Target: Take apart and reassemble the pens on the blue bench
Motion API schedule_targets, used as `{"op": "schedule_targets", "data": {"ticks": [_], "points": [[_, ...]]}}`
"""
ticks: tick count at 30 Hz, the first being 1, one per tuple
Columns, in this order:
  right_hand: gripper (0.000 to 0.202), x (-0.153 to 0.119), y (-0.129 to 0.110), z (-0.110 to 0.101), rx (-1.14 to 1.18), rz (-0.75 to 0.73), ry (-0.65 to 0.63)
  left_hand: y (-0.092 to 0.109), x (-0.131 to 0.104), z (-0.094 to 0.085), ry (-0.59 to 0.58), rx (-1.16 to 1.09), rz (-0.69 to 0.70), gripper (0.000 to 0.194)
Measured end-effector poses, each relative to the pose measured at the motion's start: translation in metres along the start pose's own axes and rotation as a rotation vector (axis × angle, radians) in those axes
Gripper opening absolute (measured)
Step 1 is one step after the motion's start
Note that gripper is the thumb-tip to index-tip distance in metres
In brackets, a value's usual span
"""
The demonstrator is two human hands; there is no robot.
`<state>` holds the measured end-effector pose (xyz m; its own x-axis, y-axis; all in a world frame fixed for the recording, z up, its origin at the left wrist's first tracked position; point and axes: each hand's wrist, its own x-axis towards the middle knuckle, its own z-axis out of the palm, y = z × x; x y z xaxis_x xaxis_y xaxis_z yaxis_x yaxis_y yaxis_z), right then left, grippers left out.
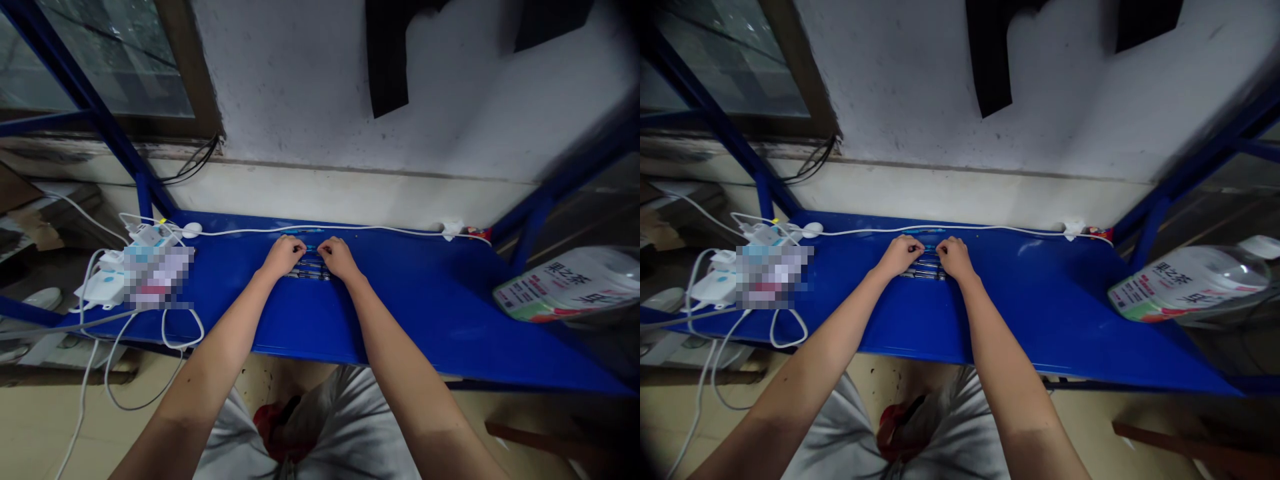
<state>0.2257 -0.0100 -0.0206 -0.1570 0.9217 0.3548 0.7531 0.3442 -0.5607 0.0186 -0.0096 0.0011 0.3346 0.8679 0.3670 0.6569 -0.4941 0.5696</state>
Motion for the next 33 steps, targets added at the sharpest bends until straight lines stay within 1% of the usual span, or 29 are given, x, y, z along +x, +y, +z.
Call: {"op": "schedule_targets", "data": {"ticks": [4,9,13,18,21,24,28,30,33], "points": [[0.018,0.0,-0.003,-0.002,0.011,-0.009,0.009,0.002,0.0,-0.002,-0.017,-0.01,0.008,0.017],[0.018,-0.001,-0.009,-0.004,0.035,-0.034,0.001,0.003,0.0,-0.002,-0.008,-0.028,0.029,0.017],[0.016,-0.001,-0.015,-0.004,0.081,-0.063,0.023,0.007,0.0,-0.003,-0.007,-0.057,0.032,0.015],[0.017,-0.002,-0.022,-0.005,0.148,-0.068,0.032,0.009,0.0,-0.005,-0.016,-0.03,0.061,0.015],[0.01,-0.002,-0.023,-0.007,0.184,-0.06,0.034,0.006,-0.003,-0.013,-0.006,-0.009,0.062,0.016],[0.006,-0.002,-0.02,-0.013,0.184,-0.055,0.028,0.0,-0.007,-0.025,-0.022,-0.005,0.029,0.019],[0.007,-0.004,-0.015,-0.019,0.132,-0.096,-0.041,-0.004,-0.013,-0.039,-0.075,-0.019,-0.03,0.021],[0.008,-0.005,-0.013,-0.018,0.107,-0.105,-0.065,-0.003,-0.014,-0.041,-0.098,-0.034,-0.055,0.022],[0.009,-0.005,-0.012,-0.016,0.077,-0.126,-0.083,0.0,-0.014,-0.038,-0.138,-0.053,-0.082,0.025]]}}
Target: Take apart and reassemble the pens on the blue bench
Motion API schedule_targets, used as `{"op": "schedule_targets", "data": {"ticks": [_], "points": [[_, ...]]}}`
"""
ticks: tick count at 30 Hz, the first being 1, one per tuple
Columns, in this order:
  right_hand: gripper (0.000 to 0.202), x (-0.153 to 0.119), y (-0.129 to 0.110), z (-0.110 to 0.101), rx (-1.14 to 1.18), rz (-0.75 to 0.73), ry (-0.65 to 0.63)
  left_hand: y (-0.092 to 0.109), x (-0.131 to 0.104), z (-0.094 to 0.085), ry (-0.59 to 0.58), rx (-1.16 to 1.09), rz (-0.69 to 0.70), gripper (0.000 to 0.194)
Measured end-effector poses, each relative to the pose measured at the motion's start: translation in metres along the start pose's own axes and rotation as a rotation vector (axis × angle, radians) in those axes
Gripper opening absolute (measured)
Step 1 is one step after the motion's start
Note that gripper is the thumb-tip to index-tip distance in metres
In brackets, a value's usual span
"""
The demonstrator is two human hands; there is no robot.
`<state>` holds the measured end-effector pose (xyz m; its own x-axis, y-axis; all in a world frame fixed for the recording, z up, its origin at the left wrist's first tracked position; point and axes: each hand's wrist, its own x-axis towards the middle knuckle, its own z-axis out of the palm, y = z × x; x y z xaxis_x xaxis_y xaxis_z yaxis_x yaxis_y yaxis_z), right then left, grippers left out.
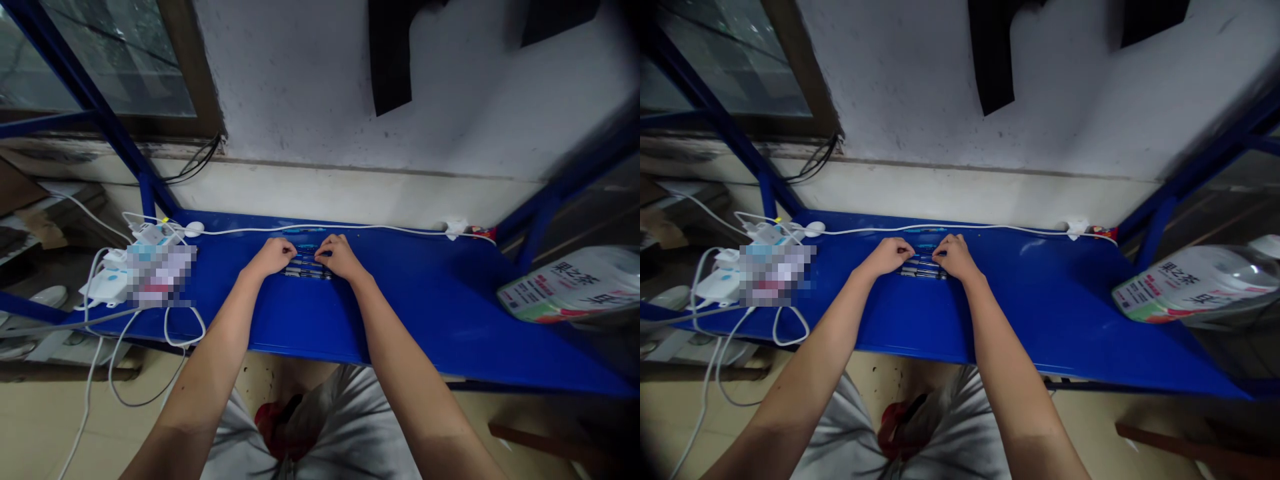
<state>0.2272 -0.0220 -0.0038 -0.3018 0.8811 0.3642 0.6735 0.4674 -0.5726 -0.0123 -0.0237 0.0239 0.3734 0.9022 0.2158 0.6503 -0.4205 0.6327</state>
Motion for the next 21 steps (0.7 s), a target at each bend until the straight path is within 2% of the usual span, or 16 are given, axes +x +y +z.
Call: {"op": "schedule_targets", "data": {"ticks": [4,14,21], "points": [[0.01,0.0,0.0,0.003,0.0,-0.029,0.012,0.001,0.001,0.004,-0.028,-0.026,-0.017,0.023],[0.011,0.001,-0.002,0.0,0.03,-0.033,0.053,0.001,0.004,0.009,0.026,-0.1,-0.032,0.015],[0.01,0.001,-0.004,0.001,0.059,-0.025,0.054,0.004,0.006,0.019,0.084,-0.325,-0.099,0.015]]}}
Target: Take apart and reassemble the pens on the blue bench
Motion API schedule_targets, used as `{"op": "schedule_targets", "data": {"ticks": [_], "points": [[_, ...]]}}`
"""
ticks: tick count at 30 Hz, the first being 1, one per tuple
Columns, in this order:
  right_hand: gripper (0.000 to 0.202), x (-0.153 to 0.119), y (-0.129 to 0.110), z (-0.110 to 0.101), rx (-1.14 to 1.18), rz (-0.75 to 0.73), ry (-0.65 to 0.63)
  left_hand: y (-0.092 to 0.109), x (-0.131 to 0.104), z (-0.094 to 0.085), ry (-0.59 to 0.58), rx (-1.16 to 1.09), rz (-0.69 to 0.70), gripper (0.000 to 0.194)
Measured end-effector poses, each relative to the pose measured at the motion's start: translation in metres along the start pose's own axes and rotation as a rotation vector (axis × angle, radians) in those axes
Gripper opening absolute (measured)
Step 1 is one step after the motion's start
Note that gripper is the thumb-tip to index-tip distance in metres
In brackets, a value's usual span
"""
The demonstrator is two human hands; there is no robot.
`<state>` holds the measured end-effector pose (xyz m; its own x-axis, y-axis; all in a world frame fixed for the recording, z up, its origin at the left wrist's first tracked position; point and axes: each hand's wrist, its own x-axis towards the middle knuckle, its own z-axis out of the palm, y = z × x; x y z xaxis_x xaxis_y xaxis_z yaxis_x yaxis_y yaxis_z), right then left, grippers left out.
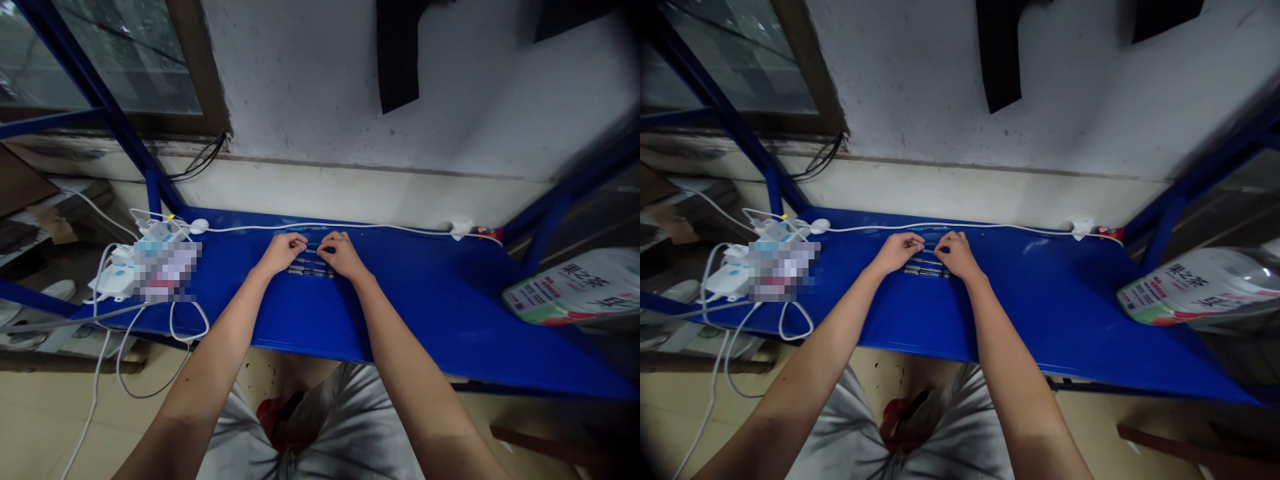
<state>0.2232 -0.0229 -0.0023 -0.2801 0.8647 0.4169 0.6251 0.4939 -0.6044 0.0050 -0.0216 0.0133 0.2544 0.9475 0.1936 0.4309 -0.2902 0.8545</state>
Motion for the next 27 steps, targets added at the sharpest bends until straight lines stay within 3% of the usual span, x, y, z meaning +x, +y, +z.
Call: {"op": "schedule_targets", "data": {"ticks": [3,9,15,22,27], "points": [[0.009,-0.001,0.001,0.002,-0.008,0.013,-0.019,-0.002,0.001,-0.001,0.009,0.035,0.014,0.014],[0.006,-0.002,0.0,-0.002,-0.009,0.021,-0.002,-0.007,0.001,-0.008,0.043,0.417,0.149,0.02],[0.013,-0.001,0.013,-0.01,-0.076,0.097,0.033,-0.008,0.0,-0.008,0.026,0.543,0.106,0.018],[0.013,0.0,0.021,-0.007,-0.13,0.124,-0.019,-0.012,0.001,-0.004,0.053,0.495,0.062,0.015],[0.02,-0.004,0.026,-0.028,-0.13,0.188,0.046,-0.017,0.005,-0.005,0.128,0.357,0.057,0.015]]}}
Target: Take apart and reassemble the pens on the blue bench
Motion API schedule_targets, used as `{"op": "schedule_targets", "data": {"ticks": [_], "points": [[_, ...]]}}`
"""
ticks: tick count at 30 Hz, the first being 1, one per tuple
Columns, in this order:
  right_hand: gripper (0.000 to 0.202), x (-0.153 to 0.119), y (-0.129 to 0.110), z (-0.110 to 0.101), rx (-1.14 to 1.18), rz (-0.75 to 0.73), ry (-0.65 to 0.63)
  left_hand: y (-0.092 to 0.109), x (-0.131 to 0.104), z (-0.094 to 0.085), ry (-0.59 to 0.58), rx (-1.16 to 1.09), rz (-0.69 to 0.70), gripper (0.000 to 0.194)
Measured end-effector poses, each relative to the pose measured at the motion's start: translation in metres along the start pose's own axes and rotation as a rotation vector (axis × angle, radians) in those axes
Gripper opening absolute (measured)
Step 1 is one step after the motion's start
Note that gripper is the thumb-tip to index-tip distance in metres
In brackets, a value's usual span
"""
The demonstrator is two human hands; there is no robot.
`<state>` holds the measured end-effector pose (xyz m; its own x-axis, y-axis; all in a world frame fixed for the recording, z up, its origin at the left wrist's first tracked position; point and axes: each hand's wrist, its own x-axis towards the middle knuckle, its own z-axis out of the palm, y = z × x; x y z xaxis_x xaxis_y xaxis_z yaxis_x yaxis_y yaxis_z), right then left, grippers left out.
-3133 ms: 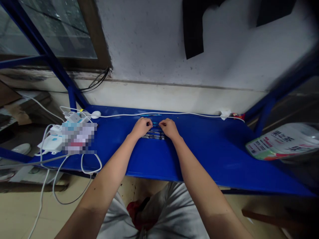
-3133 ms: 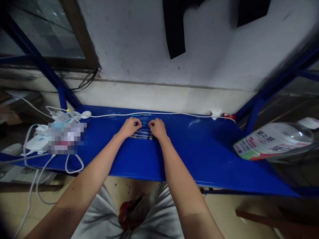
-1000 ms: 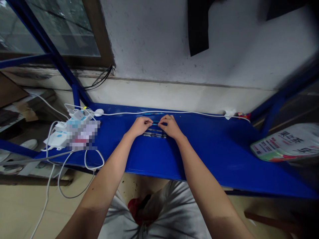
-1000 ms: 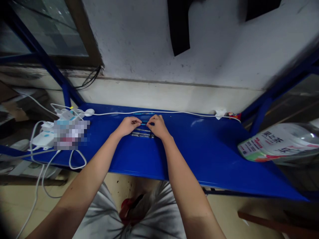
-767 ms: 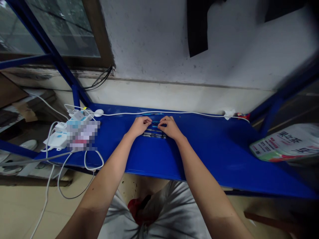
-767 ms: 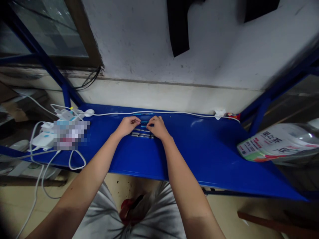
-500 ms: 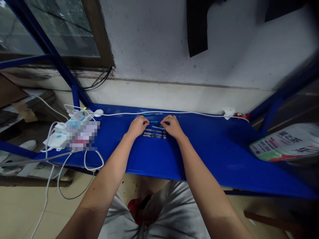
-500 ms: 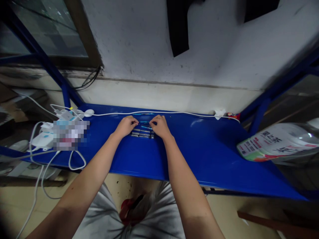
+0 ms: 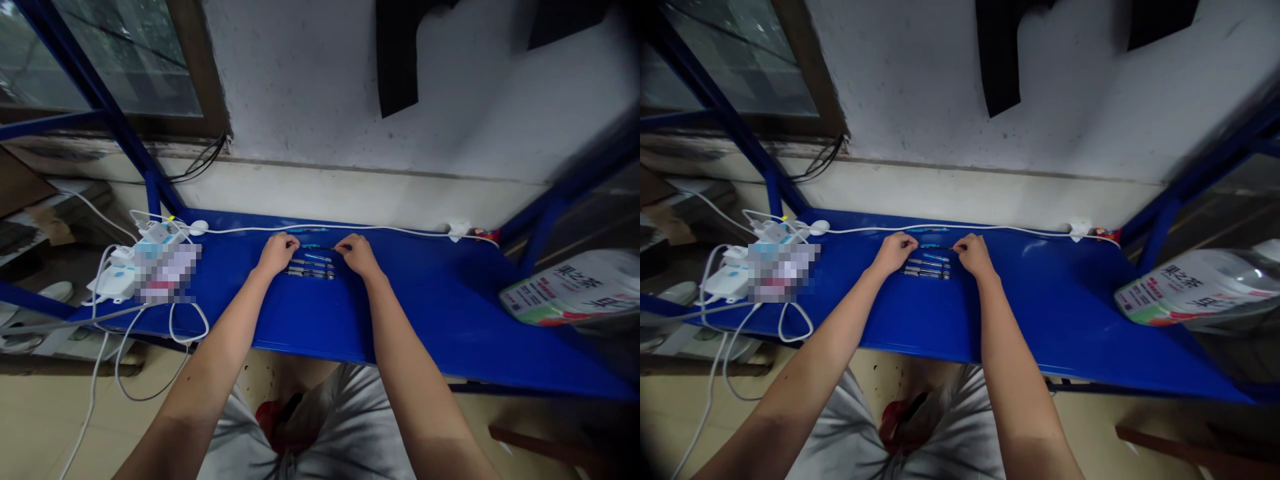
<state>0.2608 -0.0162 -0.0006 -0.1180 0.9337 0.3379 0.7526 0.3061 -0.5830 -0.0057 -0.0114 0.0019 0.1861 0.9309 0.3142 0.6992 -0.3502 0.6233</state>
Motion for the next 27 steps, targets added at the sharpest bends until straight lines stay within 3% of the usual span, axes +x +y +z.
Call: {"op": "schedule_targets", "data": {"ticks": [8,13,22,27], "points": [[0.028,-0.013,0.012,-0.026,-0.088,0.261,-0.012,0.0,0.0,0.003,0.003,0.073,0.059,0.017],[0.03,-0.013,0.006,-0.022,-0.118,0.261,-0.018,-0.004,0.004,0.006,0.024,0.098,0.12,0.019],[0.031,-0.012,0.007,-0.017,-0.106,0.245,-0.017,-0.008,0.009,0.013,-0.018,0.074,0.079,0.013],[0.031,-0.012,0.01,-0.017,-0.093,0.242,-0.027,-0.015,0.009,0.002,0.013,-0.001,0.005,0.015]]}}
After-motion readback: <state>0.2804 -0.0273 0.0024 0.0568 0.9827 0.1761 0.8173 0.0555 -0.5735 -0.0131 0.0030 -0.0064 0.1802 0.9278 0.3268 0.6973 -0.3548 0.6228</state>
